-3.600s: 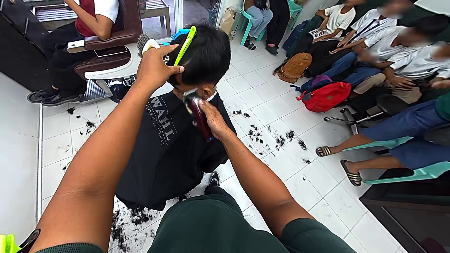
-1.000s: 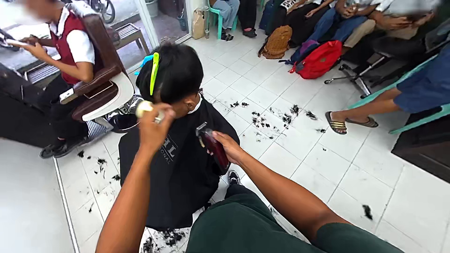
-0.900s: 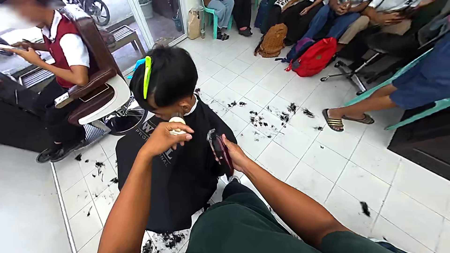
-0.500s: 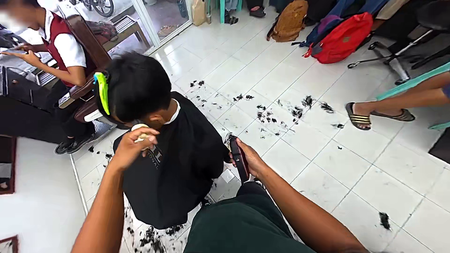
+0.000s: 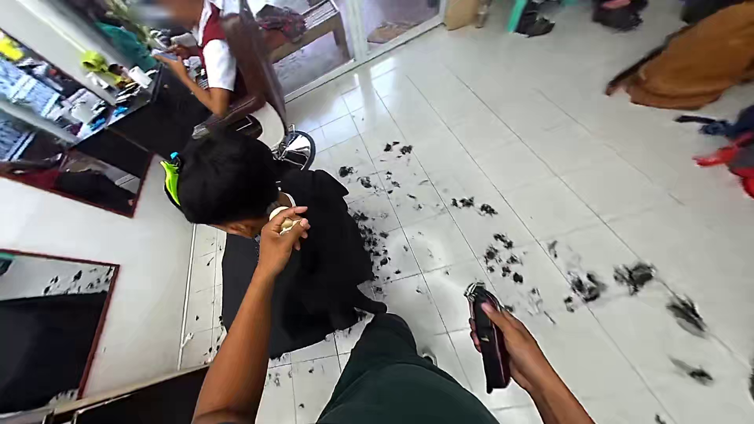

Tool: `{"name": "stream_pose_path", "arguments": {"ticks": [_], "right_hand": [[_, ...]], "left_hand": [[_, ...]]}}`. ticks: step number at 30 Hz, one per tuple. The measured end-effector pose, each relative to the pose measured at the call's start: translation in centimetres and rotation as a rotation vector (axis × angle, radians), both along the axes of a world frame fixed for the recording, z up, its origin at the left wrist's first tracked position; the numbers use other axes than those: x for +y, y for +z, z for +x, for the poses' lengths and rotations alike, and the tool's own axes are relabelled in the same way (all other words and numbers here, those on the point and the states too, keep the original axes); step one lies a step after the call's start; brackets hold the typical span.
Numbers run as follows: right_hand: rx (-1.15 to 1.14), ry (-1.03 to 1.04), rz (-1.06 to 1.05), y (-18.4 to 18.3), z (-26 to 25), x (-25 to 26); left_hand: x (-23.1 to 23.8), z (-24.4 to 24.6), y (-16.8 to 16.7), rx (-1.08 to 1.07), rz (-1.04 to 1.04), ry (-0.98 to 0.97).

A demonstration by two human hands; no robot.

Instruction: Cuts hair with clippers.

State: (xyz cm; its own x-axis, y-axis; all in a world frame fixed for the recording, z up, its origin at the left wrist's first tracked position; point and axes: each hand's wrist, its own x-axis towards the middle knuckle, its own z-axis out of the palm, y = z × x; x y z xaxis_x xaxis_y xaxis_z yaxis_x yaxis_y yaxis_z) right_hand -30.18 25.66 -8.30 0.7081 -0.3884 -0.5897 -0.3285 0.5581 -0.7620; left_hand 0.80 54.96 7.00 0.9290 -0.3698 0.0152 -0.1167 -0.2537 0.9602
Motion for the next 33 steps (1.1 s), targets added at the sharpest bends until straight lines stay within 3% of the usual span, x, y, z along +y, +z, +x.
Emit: {"name": "stream_pose_path", "arguments": {"ticks": [4,5,7,9,11,13,16,20,23,27,33], "right_hand": [[-0.017,0.077,0.005,-1.0,7.3,-5.4],[-0.027,0.120,-0.013,-1.1,9.6,-6.9],[-0.052,0.220,-0.049,-1.3,14.2,-9.9],[-0.046,0.311,-0.067,-1.1,18.3,-12.3],[-0.049,0.408,-0.086,-0.1,22.8,-15.0],[-0.065,0.500,-0.098,0.8,27.6,-17.4],[-0.083,0.624,-0.063,1.8,33.5,-19.7],[-0.096,0.908,-0.054,2.2,42.6,-20.9],[-0.103,1.204,-0.108,2.8,48.8,-20.4],[-0.154,1.457,-0.076,4.6,54.8,-17.7],[-0.241,1.698,-0.043,6.0,57.9,-11.8]], "left_hand": [[-3.8,1.0,0.5,0.251,-0.085,0.078],[-5.0,1.1,1.0,0.218,-0.066,0.047],[-7.3,1.3,2.4,-0.043,0.036,0.007],[-8.4,2.2,3.6,-0.446,0.206,0.036],[-8.9,3.5,5.8,-0.798,0.411,0.196],[-9.3,4.1,8.7,-0.927,0.680,0.469],[-10.0,3.8,13.0,-0.654,1.086,0.779],[-10.8,4.9,14.0,-0.355,1.321,0.961],[-11.7,5.5,13.2,-0.197,1.361,1.064],[-12.7,6.5,12.8,-0.166,1.391,1.189],[-12.2,6.8,11.7,-0.166,1.392,1.286]]}}
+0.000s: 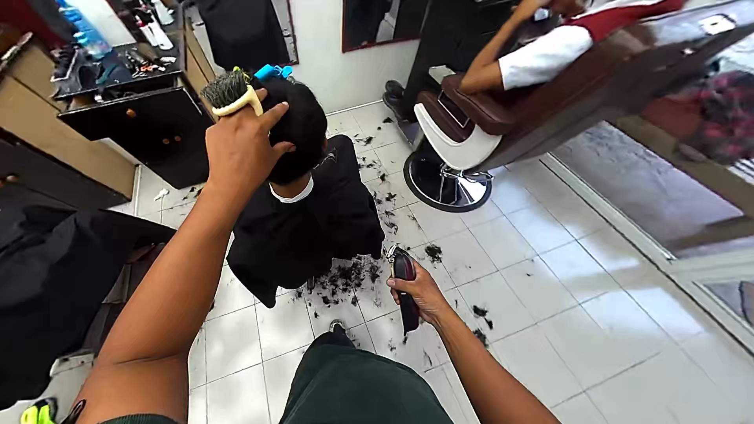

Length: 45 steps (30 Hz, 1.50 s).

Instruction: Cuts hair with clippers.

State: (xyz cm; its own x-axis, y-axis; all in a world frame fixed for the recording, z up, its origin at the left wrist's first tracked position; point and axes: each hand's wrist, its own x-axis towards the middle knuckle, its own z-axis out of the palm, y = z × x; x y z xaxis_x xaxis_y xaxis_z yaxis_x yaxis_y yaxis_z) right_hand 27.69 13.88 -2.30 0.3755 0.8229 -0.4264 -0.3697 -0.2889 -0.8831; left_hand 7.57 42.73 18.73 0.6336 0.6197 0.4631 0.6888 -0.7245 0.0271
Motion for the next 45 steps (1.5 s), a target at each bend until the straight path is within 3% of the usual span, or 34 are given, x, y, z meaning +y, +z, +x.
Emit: {"name": "stream_pose_path", "arguments": {"ticks": [13,18,23,29,45], "right_hand": [[0.035,0.435,0.147,3.7,2.3,15.9],[0.095,0.609,0.137,4.5,2.9,21.3],[-0.073,0.830,0.161,5.1,2.7,25.4],[-0.123,0.940,0.189,5.6,2.4,27.1],[-0.103,0.961,0.249,5.2,2.2,27.9]], "left_hand": [[1.9,-0.9,0.5,-0.061,-0.093,0.142],[1.0,-1.0,0.4,-0.105,-0.120,0.279],[-0.6,-0.5,0.0,-0.181,-0.117,0.492],[-2.0,0.5,-0.4,-0.239,-0.158,0.675],[-1.9,1.8,-0.4,-0.261,-0.195,0.746]]}}
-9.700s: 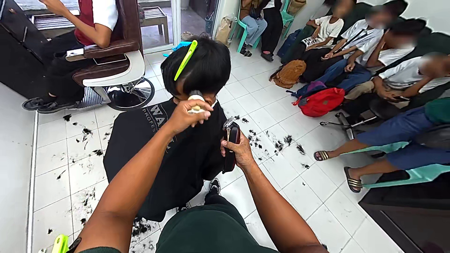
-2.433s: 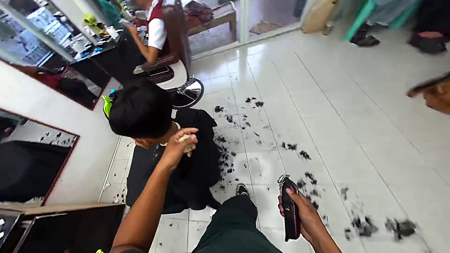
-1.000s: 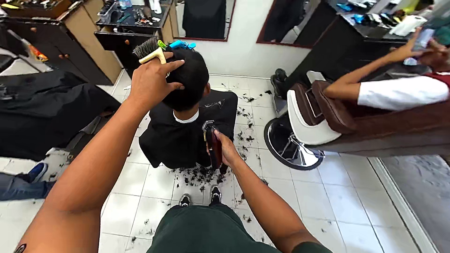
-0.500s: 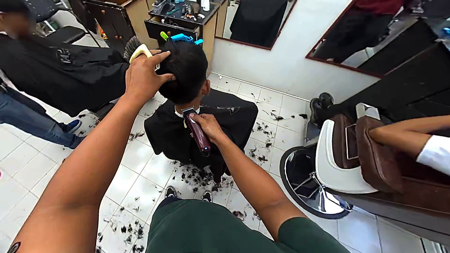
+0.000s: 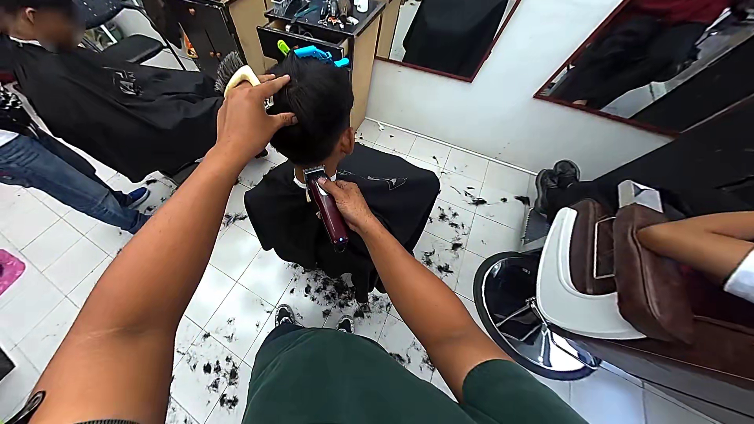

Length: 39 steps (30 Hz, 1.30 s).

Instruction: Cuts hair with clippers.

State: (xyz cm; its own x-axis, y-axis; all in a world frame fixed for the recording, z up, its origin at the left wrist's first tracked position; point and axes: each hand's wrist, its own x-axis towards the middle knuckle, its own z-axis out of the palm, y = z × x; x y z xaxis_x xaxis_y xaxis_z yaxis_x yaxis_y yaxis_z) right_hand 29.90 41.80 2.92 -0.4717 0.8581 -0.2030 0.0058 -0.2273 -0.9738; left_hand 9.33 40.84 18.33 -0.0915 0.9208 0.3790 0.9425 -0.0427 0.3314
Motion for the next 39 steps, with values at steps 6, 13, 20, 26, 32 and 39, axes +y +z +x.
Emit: {"name": "stream_pose_path", "arguments": {"ticks": [6,13,20,26,32,39], "right_hand": [[0.044,0.012,0.018,-0.6,-0.3,0.7],[0.058,-0.004,0.021,-0.5,-0.6,0.6],[0.085,0.019,-0.044,0.0,-0.3,0.7],[0.080,0.041,-0.059,0.5,-0.1,0.3],[0.131,0.036,-0.060,0.6,-0.3,0.2],[0.139,0.024,-0.026,0.2,-0.5,0.0]], "left_hand": [[0.4,-0.3,-0.1,-0.003,0.005,-0.018],[0.6,-0.5,-0.1,-0.001,0.003,-0.030],[0.8,-0.9,-0.2,-0.016,0.001,-0.041],[1.0,-1.0,-0.2,-0.019,0.016,-0.061],[0.9,-0.9,-0.1,-0.019,0.000,-0.058],[0.9,-1.1,-0.2,-0.011,0.013,-0.070]]}}
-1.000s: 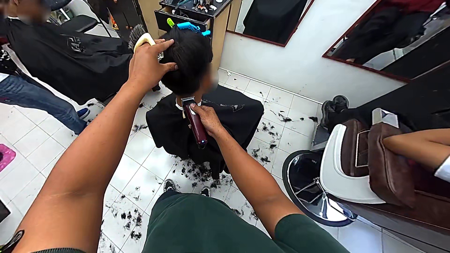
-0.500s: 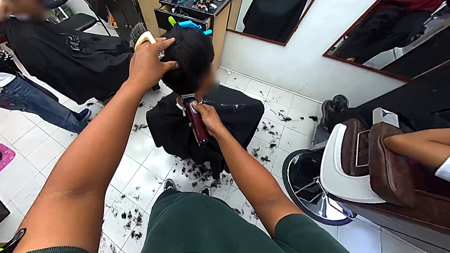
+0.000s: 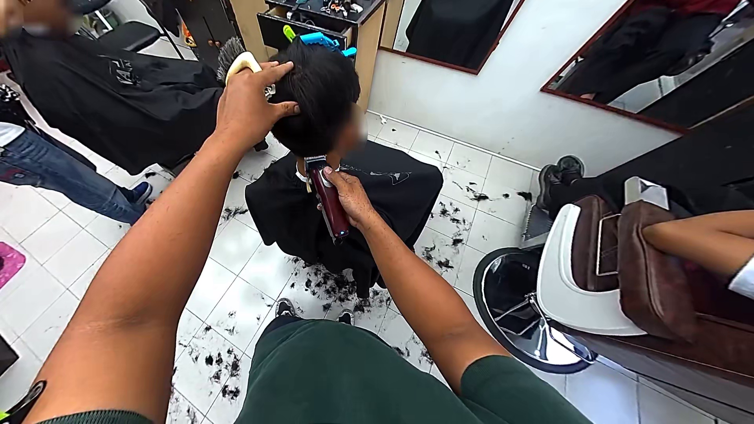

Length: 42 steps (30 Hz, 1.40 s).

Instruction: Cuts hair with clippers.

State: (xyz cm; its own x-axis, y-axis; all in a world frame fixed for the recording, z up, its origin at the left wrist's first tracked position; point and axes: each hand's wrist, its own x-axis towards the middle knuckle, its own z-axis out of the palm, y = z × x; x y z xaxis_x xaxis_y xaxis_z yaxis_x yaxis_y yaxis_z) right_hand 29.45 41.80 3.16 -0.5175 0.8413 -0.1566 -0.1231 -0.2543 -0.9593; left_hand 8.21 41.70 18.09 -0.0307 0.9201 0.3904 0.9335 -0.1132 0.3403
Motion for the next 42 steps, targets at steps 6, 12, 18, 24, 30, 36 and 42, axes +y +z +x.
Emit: {"name": "stream_pose_path", "arguments": {"ticks": [6,12,18,24,30,36,42], "right_hand": [[0.110,-0.029,-0.059,-3.0,5.6,-3.7],[0.166,-0.074,-0.255,-4.6,8.7,-5.6],[0.081,-0.139,-0.182,-3.2,8.4,-6.0],[0.054,-0.116,-0.140,-2.4,6.3,-4.7],[-0.037,-0.090,-0.146,0.2,2.3,-2.8],[-0.130,0.010,-0.104,1.0,0.0,-0.3],[-0.190,-0.014,0.025,0.4,-0.5,0.4]], "left_hand": [[-6.0,2.0,-3.8,-0.326,0.402,0.067],[-5.7,8.3,-11.3,-0.395,-0.326,-0.530],[-4.9,7.5,-11.1,-0.723,-0.377,-0.152],[-4.7,3.6,-15.3,-0.702,-0.090,0.252],[-2.9,4.4,-16.9,-0.838,-0.071,0.316],[-2.3,4.1,-17.8,-0.881,-0.073,0.322],[-2.3,4.0,-17.4,-0.875,-0.112,0.327]]}}
